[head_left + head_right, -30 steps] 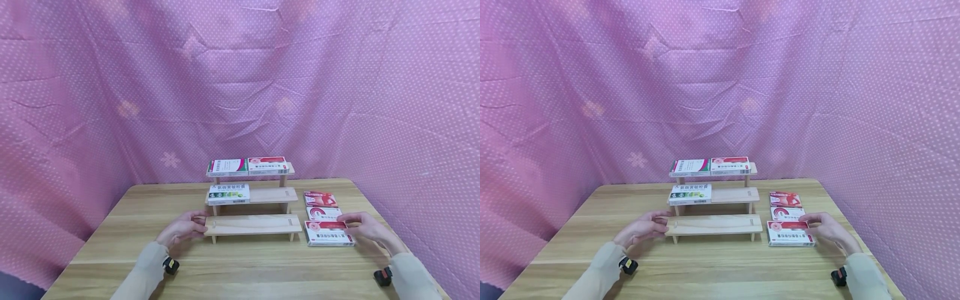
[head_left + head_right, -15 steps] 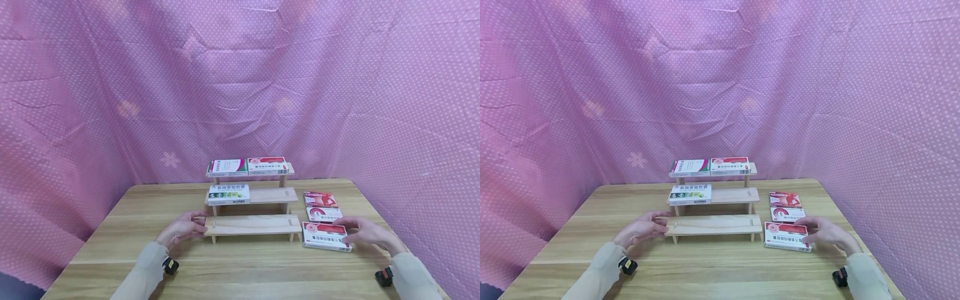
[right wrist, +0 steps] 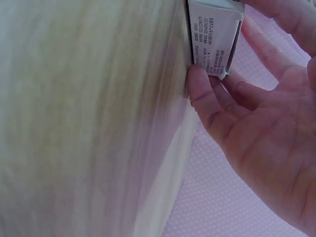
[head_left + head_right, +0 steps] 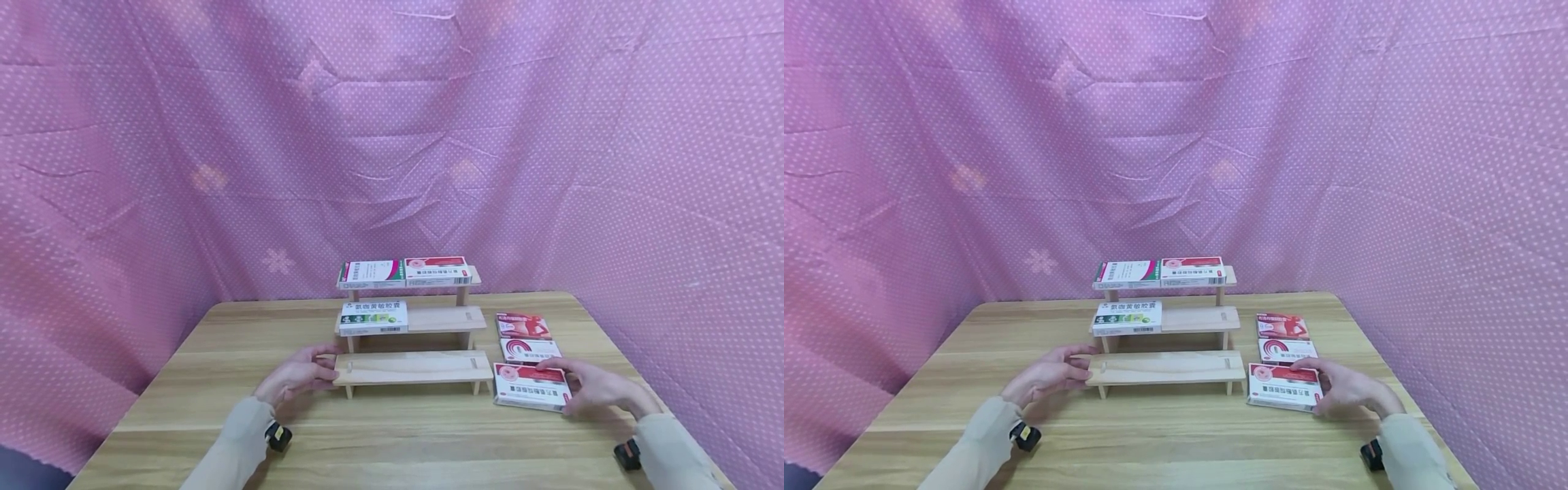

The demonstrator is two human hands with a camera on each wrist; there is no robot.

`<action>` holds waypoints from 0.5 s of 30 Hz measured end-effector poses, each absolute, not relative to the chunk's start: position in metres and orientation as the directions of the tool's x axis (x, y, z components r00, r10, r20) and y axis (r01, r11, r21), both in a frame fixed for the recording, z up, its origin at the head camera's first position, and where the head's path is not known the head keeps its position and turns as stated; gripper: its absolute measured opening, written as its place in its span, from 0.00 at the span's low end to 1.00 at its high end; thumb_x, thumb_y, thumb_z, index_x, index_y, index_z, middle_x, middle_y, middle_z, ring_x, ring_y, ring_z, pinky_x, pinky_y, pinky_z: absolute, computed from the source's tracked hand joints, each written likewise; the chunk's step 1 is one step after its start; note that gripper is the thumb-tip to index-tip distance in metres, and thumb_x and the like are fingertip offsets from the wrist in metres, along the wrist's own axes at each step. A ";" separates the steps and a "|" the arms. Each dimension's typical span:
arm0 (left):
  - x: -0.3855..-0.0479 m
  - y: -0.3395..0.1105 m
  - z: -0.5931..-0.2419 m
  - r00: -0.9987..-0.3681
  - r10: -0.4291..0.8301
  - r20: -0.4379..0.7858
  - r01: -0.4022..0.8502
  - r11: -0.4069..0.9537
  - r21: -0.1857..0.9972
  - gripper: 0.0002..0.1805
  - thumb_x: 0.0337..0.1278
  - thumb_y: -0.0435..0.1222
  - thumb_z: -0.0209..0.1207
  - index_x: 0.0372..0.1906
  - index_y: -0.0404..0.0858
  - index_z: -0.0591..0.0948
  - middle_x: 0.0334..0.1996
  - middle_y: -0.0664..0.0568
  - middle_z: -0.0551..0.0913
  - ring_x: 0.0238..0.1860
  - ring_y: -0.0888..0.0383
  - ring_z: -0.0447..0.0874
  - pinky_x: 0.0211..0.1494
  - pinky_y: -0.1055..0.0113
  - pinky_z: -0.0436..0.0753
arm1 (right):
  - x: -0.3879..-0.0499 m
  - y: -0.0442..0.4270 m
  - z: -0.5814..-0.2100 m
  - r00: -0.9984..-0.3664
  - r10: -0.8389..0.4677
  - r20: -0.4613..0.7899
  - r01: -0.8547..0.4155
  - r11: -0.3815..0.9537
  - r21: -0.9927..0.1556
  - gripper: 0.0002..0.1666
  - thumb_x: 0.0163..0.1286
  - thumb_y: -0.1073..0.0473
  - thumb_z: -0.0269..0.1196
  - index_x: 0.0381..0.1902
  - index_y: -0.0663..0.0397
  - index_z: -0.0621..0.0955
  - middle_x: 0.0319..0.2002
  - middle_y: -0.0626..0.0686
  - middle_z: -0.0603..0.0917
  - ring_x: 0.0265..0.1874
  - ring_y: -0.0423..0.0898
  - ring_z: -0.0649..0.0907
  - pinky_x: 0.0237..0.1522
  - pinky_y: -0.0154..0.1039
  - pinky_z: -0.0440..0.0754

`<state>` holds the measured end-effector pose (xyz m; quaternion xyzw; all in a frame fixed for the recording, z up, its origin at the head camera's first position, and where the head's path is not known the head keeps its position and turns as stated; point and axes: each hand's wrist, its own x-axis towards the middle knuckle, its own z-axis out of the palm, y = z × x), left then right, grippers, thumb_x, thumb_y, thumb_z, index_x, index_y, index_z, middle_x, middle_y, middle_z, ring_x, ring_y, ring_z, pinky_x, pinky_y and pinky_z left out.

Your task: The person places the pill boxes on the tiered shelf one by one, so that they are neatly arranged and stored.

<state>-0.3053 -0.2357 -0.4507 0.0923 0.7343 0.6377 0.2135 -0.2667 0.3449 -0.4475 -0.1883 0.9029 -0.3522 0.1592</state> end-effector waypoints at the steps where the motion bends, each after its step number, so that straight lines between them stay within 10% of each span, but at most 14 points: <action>1: -0.305 -0.236 -0.451 -0.892 0.408 -0.196 -0.138 0.166 0.976 0.39 0.54 0.22 0.59 0.71 0.23 0.57 0.51 0.34 0.77 0.45 0.51 0.83 0.56 0.55 0.85 | -0.267 0.346 -0.448 -0.885 -0.439 -0.157 -0.217 0.686 -0.695 0.51 0.42 0.63 0.76 0.67 0.50 0.71 0.68 0.74 0.63 0.64 0.73 0.66 0.61 0.74 0.64; 12: -0.303 -0.235 -0.450 -0.892 0.404 -0.202 -0.147 0.163 0.976 0.39 0.54 0.22 0.59 0.71 0.22 0.56 0.50 0.36 0.76 0.45 0.52 0.83 0.55 0.56 0.86 | -0.270 0.361 -0.446 -0.898 -0.430 -0.090 -0.244 0.659 -0.711 0.43 0.47 0.60 0.75 0.65 0.53 0.75 0.68 0.73 0.66 0.68 0.76 0.61 0.62 0.75 0.62; 15: -0.303 -0.235 -0.450 -0.890 0.408 -0.203 -0.149 0.159 0.976 0.39 0.55 0.22 0.58 0.71 0.22 0.55 0.50 0.35 0.76 0.45 0.51 0.83 0.56 0.56 0.86 | -0.271 0.368 -0.442 -0.890 -0.453 -0.052 -0.273 0.619 -0.736 0.42 0.51 0.59 0.74 0.65 0.55 0.75 0.67 0.71 0.68 0.68 0.63 0.67 0.67 0.57 0.70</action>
